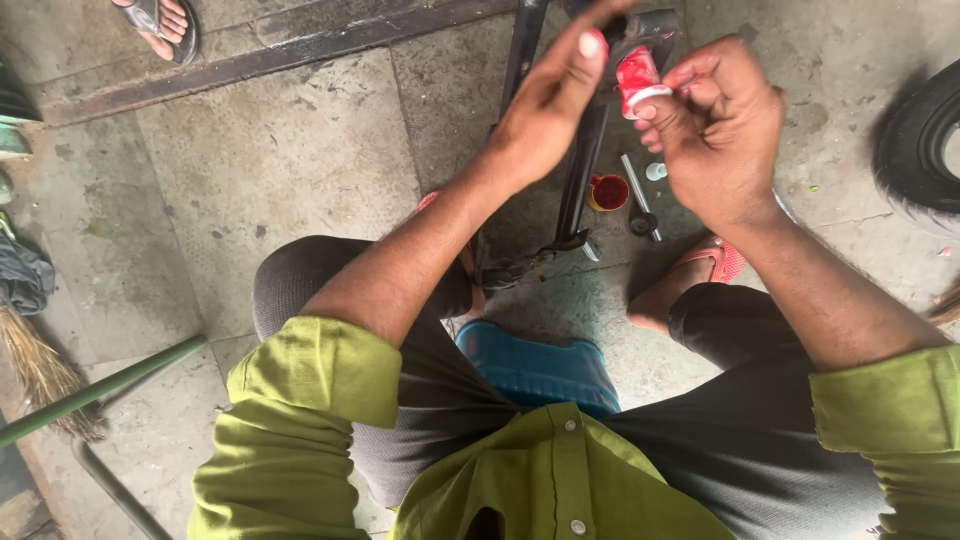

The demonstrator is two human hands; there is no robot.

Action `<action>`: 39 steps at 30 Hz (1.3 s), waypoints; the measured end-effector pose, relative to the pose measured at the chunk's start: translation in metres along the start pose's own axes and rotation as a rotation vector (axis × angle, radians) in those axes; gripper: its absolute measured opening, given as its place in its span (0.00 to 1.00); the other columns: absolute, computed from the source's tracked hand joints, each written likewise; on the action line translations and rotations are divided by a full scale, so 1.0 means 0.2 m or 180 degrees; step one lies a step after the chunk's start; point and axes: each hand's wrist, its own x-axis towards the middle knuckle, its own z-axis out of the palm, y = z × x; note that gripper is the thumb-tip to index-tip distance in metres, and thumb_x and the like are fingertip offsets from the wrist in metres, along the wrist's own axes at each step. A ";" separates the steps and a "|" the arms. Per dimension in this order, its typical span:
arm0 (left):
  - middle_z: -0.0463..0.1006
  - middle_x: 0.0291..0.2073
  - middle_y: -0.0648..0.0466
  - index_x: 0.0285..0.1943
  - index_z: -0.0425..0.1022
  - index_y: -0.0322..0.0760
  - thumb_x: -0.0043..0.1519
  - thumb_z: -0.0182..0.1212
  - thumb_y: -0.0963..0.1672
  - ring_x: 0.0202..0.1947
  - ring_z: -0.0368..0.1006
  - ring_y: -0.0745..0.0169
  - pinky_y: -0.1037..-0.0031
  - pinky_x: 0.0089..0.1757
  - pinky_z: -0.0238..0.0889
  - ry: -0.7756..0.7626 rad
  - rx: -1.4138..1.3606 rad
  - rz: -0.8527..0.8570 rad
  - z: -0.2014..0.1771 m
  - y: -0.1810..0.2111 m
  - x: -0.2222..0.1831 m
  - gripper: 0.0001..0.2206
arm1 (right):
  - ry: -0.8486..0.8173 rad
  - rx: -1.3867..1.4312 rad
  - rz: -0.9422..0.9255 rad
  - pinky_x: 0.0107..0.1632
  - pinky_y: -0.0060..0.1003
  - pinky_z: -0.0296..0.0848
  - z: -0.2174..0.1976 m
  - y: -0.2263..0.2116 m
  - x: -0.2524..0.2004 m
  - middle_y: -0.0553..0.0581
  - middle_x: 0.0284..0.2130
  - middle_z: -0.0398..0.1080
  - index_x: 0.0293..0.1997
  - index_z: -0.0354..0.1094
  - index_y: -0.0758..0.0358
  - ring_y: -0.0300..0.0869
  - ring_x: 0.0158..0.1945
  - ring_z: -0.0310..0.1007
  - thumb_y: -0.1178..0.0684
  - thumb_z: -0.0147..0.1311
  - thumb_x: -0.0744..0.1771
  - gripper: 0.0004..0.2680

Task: Apply grease and use a hammer to install or repair components on a motorcycle frame assembly.

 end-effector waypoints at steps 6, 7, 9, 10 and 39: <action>0.70 0.71 0.44 0.81 0.58 0.46 0.73 0.34 0.63 0.77 0.64 0.48 0.56 0.73 0.61 -0.0073 -0.0382 -0.0253 0.00 -0.03 0.02 0.34 | 0.0041 0.0867 0.0528 0.33 0.31 0.80 0.00 0.03 0.04 0.64 0.34 0.76 0.49 0.53 0.65 0.39 0.34 0.80 0.68 0.55 0.76 0.10; 0.70 0.71 0.44 0.81 0.58 0.46 0.73 0.34 0.63 0.77 0.64 0.48 0.56 0.73 0.61 -0.0071 -0.0378 -0.0252 -0.01 0.00 0.01 0.34 | 0.0039 0.0869 0.0525 0.33 0.31 0.80 -0.01 0.03 0.04 0.64 0.34 0.76 0.49 0.53 0.65 0.39 0.34 0.80 0.68 0.55 0.76 0.10; 0.61 0.75 0.41 0.82 0.52 0.49 0.71 0.46 0.62 0.78 0.58 0.45 0.55 0.71 0.62 -0.0362 0.0207 0.0051 -0.02 0.05 -0.01 0.34 | -0.0054 0.1060 0.0569 0.34 0.34 0.81 -0.02 0.05 0.03 0.66 0.35 0.75 0.49 0.54 0.66 0.42 0.35 0.80 0.68 0.54 0.76 0.09; 0.61 0.75 0.41 0.82 0.52 0.49 0.71 0.46 0.62 0.78 0.58 0.45 0.55 0.71 0.62 -0.0368 0.0207 0.0053 -0.02 0.06 -0.01 0.34 | -0.0048 0.1060 0.0567 0.34 0.34 0.81 -0.03 0.04 0.04 0.66 0.35 0.75 0.49 0.54 0.66 0.42 0.35 0.80 0.68 0.54 0.76 0.09; 0.70 0.57 0.43 0.77 0.55 0.52 0.61 0.72 0.48 0.57 0.76 0.48 0.62 0.53 0.80 0.0837 0.0769 0.0525 0.20 -0.07 0.03 0.36 | -0.0243 0.0200 0.0405 0.59 0.49 0.67 0.32 0.45 -0.16 0.68 0.56 0.64 0.67 0.51 0.74 0.55 0.60 0.66 0.56 0.61 0.68 0.23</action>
